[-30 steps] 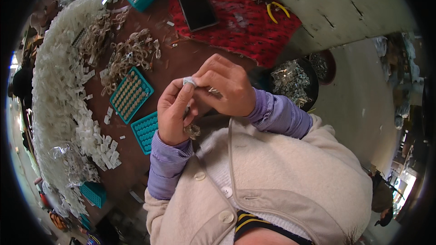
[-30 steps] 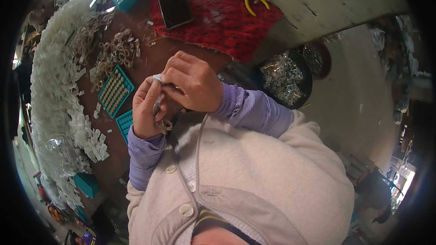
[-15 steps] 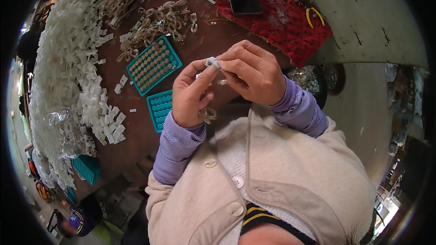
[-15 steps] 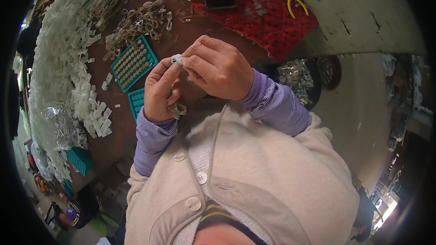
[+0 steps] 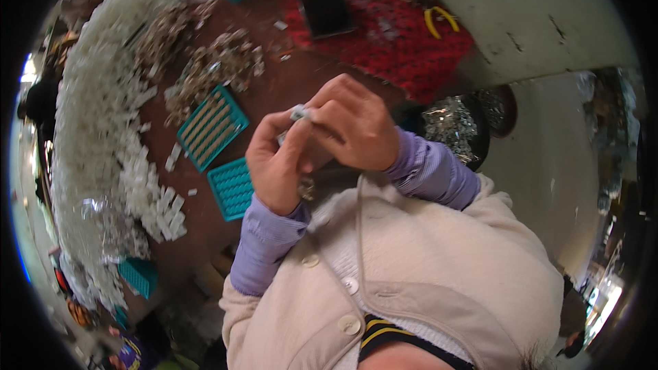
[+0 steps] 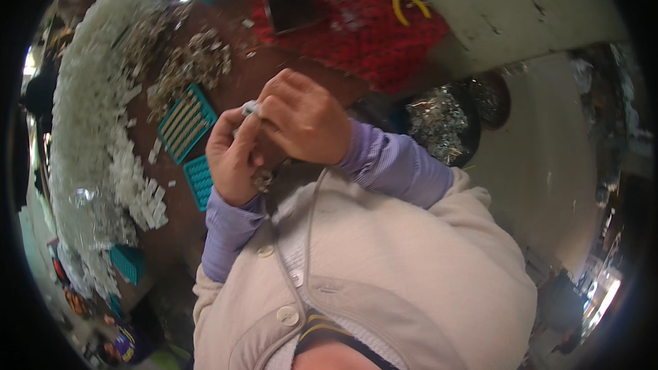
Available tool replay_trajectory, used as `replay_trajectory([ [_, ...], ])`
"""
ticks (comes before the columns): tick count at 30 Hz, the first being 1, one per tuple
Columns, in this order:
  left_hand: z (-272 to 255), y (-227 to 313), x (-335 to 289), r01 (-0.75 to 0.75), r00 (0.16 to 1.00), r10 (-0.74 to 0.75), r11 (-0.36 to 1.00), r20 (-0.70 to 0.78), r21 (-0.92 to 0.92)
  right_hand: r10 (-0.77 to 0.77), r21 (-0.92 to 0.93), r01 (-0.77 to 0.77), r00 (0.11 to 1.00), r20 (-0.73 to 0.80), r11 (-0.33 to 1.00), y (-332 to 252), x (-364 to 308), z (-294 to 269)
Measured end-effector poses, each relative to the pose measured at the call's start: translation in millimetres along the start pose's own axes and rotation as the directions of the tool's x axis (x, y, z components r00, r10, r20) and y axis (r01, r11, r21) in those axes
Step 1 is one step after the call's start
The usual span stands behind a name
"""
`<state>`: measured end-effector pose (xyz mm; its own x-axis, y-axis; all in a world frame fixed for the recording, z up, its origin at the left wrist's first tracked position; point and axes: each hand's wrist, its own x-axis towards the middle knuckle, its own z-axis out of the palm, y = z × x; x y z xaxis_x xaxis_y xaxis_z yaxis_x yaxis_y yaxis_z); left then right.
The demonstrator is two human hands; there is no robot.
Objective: The person uses tweezers to pick up small metallic components and places them into white plastic housings. They then insert wires into the housings and test the assembly with a red light indicator.
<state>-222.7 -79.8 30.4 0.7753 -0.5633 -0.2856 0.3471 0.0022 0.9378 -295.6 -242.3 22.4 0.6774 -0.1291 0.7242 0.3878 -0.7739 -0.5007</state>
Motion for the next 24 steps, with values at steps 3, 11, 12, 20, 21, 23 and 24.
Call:
replay_trajectory([
  [3, 6, 5, 7, 0.052, 0.994, -0.050, 0.998, 0.096, -0.021, 0.117, 0.041, -0.117, 0.993, 0.021, 0.992, 3, -7, -12],
  [11, 5, -6, 43, 0.185, 0.976, -0.151, 0.954, 0.155, -0.237, 0.060, -0.098, -0.062, 0.998, -0.025, 0.993, 47, 1, -34],
  [12, -1, -5, 44, 0.163, 0.983, -0.131, 0.949, 0.130, -0.271, 0.090, -0.102, -0.098, 0.993, -0.079, 0.990, 70, 5, -48],
  [20, -10, 3, 35, 0.048, 0.993, -0.017, 0.959, 0.114, -0.278, 0.172, -0.628, -0.042, 0.974, 0.148, 0.777, 216, 32, -81],
  [21, -13, 6, 33, 0.057, 0.995, -0.029, 0.956, 0.101, -0.287, 0.172, -0.648, -0.006, 0.966, 0.193, 0.761, 216, 36, -81],
  [23, -19, 11, 27, 0.078, 0.994, -0.050, 0.948, 0.097, -0.309, 0.237, -0.594, -0.116, 0.963, 0.129, 0.796, 196, 43, -82],
  [24, -23, 14, 24, 0.074, 0.994, -0.043, 0.942, 0.101, -0.327, 0.336, -0.577, -0.218, 0.936, 0.105, 0.787, 182, 49, -80],
])
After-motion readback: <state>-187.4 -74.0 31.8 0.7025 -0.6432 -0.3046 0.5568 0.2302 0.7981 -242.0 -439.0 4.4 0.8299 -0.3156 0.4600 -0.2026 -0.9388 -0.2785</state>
